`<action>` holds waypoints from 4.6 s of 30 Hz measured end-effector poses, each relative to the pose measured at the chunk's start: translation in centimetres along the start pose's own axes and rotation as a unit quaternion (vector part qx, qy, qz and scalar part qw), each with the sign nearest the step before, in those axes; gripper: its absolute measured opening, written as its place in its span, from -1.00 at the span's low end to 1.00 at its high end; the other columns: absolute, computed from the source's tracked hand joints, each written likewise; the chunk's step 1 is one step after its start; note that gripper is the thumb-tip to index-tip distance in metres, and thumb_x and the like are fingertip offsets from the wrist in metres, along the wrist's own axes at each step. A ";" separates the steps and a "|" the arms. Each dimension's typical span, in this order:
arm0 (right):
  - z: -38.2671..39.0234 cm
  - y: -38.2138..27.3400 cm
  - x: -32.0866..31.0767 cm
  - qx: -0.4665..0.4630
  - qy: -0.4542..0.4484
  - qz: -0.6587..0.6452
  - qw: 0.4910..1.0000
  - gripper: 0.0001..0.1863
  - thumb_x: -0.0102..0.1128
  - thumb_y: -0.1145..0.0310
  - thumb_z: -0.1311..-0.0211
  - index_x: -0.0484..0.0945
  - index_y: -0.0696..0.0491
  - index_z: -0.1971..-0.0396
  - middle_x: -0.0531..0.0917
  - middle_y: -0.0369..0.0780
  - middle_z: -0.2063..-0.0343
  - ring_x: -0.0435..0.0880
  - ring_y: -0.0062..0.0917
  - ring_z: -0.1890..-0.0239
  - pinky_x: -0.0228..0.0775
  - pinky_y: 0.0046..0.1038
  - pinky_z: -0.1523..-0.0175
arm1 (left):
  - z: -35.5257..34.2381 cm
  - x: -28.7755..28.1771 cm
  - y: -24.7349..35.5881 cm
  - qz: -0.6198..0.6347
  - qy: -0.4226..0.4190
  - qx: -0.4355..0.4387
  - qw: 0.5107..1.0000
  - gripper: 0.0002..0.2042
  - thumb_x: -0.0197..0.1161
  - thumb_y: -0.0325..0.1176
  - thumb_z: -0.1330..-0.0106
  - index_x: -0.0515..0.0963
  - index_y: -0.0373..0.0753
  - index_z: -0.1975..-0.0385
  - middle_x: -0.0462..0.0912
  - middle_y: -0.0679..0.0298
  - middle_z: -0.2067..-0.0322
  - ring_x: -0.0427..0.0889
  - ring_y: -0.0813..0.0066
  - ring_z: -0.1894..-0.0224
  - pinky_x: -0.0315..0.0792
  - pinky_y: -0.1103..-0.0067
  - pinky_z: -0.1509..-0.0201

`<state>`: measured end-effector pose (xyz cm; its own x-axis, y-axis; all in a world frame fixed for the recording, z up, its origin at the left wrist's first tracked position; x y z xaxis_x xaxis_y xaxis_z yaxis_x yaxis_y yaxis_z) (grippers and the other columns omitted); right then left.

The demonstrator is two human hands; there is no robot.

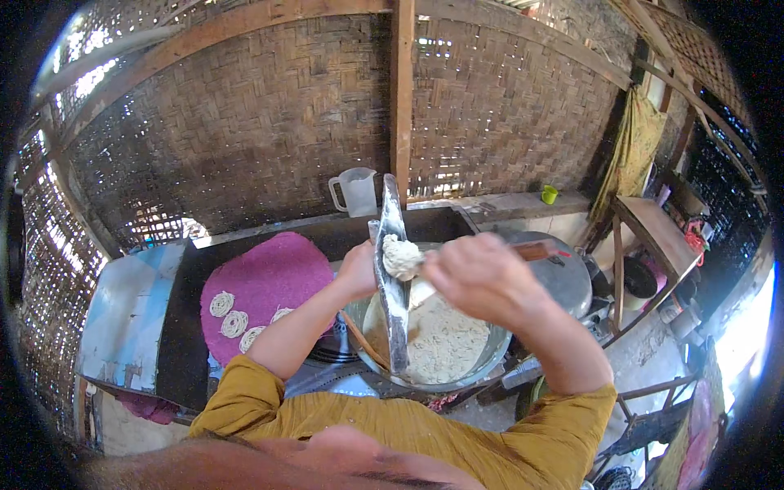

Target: The person uses a handheld extruder to create spiral patterns of batter on pink circular trays and then places the trays onto a steaming pot.

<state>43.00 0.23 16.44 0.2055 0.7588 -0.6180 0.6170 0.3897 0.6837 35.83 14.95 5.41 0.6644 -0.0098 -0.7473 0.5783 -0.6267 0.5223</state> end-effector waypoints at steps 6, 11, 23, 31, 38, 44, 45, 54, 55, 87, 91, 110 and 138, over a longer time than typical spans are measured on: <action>2.8 5.9 -4.9 0.163 0.107 -0.050 0.980 -0.82 0.26 0.34 0.31 0.46 -0.05 0.60 0.36 -0.35 0.74 0.42 -0.54 0.66 0.20 -0.49 0.55 | 0.1 -1.4 -1.6 0.040 0.040 -0.007 0.998 -0.68 0.16 -0.15 0.10 0.51 -0.18 0.37 0.50 0.00 0.43 0.48 0.01 0.33 0.36 0.31 0.24; 2.2 6.1 -4.5 0.162 0.100 -0.056 0.980 -0.84 0.22 0.35 0.29 0.45 -0.04 0.60 0.34 -0.35 0.74 0.40 -0.52 0.65 0.20 -0.47 0.53 | -0.3 -0.6 -0.5 -0.006 0.010 0.014 1.000 -0.64 0.18 -0.09 0.13 0.52 -0.15 0.35 0.49 0.00 0.34 0.47 0.04 0.28 0.36 0.34 0.19; 1.1 1.9 0.7 0.067 0.074 -0.062 0.993 -0.79 0.18 0.28 0.19 0.42 -0.06 0.47 0.29 -0.40 0.72 0.37 -0.63 0.66 0.18 -0.55 0.58 | -0.3 0.7 -2.4 -0.084 -0.054 -0.041 0.994 -0.64 0.16 -0.09 0.10 0.51 -0.19 0.35 0.53 0.04 0.37 0.50 0.08 0.28 0.37 0.42 0.19; 6.0 5.8 5.2 0.298 0.149 -0.197 0.922 -0.80 0.27 0.32 0.24 0.49 0.00 0.54 0.45 -0.32 0.70 0.47 -0.44 0.64 0.28 -0.46 0.54 | -0.7 0.7 -6.5 0.300 -0.011 -0.060 0.952 -0.71 0.21 -0.31 0.07 0.50 -0.26 0.32 0.55 0.08 0.35 0.53 0.20 0.26 0.36 0.50 0.20; 6.6 5.6 5.7 0.287 0.094 -0.331 0.894 -0.78 0.24 0.26 0.16 0.50 0.03 0.49 0.54 -0.24 0.60 0.53 -0.37 0.55 0.35 -0.45 0.46 | -0.4 -0.4 -6.9 0.313 0.004 -0.004 0.950 -0.83 0.06 -0.47 -0.09 0.46 -0.29 0.31 0.54 0.27 0.35 0.53 0.49 0.36 0.42 0.55 0.29; 3.6 6.6 3.3 0.215 -0.078 -0.242 0.943 -0.81 0.20 0.21 0.12 0.53 0.01 0.55 0.50 -0.22 0.73 0.49 -0.37 0.67 0.27 -0.40 0.56 | 0.5 -0.8 -3.8 0.048 0.019 -0.004 0.999 -0.63 0.26 -0.18 0.18 0.50 -0.18 0.33 0.52 0.02 0.34 0.50 0.10 0.26 0.38 0.39 0.22; 2.9 6.7 2.9 0.215 -0.102 -0.259 0.936 -0.79 0.12 0.16 0.06 0.51 -0.02 0.65 0.46 -0.21 0.82 0.49 -0.33 0.67 0.28 -0.36 0.55 | 0.9 -1.0 -2.8 0.023 0.014 -0.012 1.000 -0.63 0.24 -0.15 0.17 0.50 -0.17 0.33 0.51 0.02 0.34 0.49 0.08 0.27 0.38 0.39 0.22; -2.1 1.2 2.8 0.079 -0.102 -0.137 0.982 -0.84 0.11 0.25 0.13 0.46 0.02 0.60 0.48 -0.25 0.69 0.51 -0.42 0.60 0.30 -0.39 0.53 | 1.3 -0.6 -0.4 0.018 0.023 0.017 0.999 -0.62 0.22 -0.11 0.15 0.51 -0.17 0.33 0.50 0.02 0.35 0.50 0.06 0.30 0.38 0.38 0.21; -2.4 -0.2 2.9 0.032 -0.078 -0.093 0.992 -0.86 0.10 0.28 0.10 0.44 0.03 0.58 0.48 -0.27 0.64 0.50 -0.47 0.57 0.30 -0.43 0.51 | 1.0 -0.4 -0.8 0.031 -0.005 -0.014 0.999 -0.63 0.23 -0.11 0.16 0.51 -0.18 0.34 0.51 0.01 0.35 0.50 0.07 0.29 0.38 0.38 0.21; 4.6 -0.6 9.4 0.323 0.250 -0.306 0.860 -0.79 0.26 0.48 0.25 0.50 0.10 0.48 0.47 -0.21 0.72 0.45 -0.43 0.72 0.25 -0.49 0.60 | -2.3 2.5 -9.6 0.280 0.042 0.013 0.959 -0.72 0.20 -0.29 0.10 0.49 -0.30 0.38 0.53 0.00 0.41 0.49 0.05 0.28 0.36 0.42 0.24; 5.4 -2.4 9.5 0.302 0.172 -0.399 0.848 -0.82 0.26 0.50 0.21 0.51 0.14 0.50 0.52 -0.24 0.67 0.49 -0.53 0.68 0.29 -0.58 0.57 | -2.2 3.8 -13.8 0.273 0.038 -0.093 0.957 -0.71 0.16 -0.23 0.08 0.51 -0.32 0.44 0.54 -0.02 0.43 0.53 0.08 0.32 0.36 0.40 0.29; -0.2 -14.2 13.3 0.255 0.019 -0.965 0.059 -0.04 -0.27 -0.46 0.20 0.30 0.14 0.03 0.41 -0.02 0.13 0.41 -0.33 0.12 0.25 -0.32 0.03 | 3.2 -10.1 -5.5 0.788 -0.044 0.211 0.577 -0.70 0.11 -0.61 0.27 0.41 -0.33 0.40 0.33 0.20 0.38 0.51 -0.02 0.26 0.29 0.16 -0.04; -7.2 -11.4 3.9 0.080 0.138 -0.541 0.826 -0.01 0.39 0.23 0.40 -0.01 -0.06 -0.14 0.14 0.07 -0.01 0.33 0.00 0.06 0.35 -0.22 0.14 | 14.1 -11.2 -6.8 -0.089 -0.059 -0.001 0.994 -0.62 0.26 -0.05 0.20 0.51 -0.09 0.36 0.54 0.18 0.35 0.52 0.23 0.28 0.38 0.44 0.18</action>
<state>31.31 2.50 9.07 -0.6982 0.1108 -0.7072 0.4239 0.8601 -0.2837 17.77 8.35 4.42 0.4915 0.0085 -0.8708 0.6825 -0.6249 0.3791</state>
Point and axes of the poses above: each hand's wrist, its own z-axis away from the middle knuckle, its own x-axis out of the palm, y = z × x, the point moved 8 cm from there along -z, towards the middle knuckle
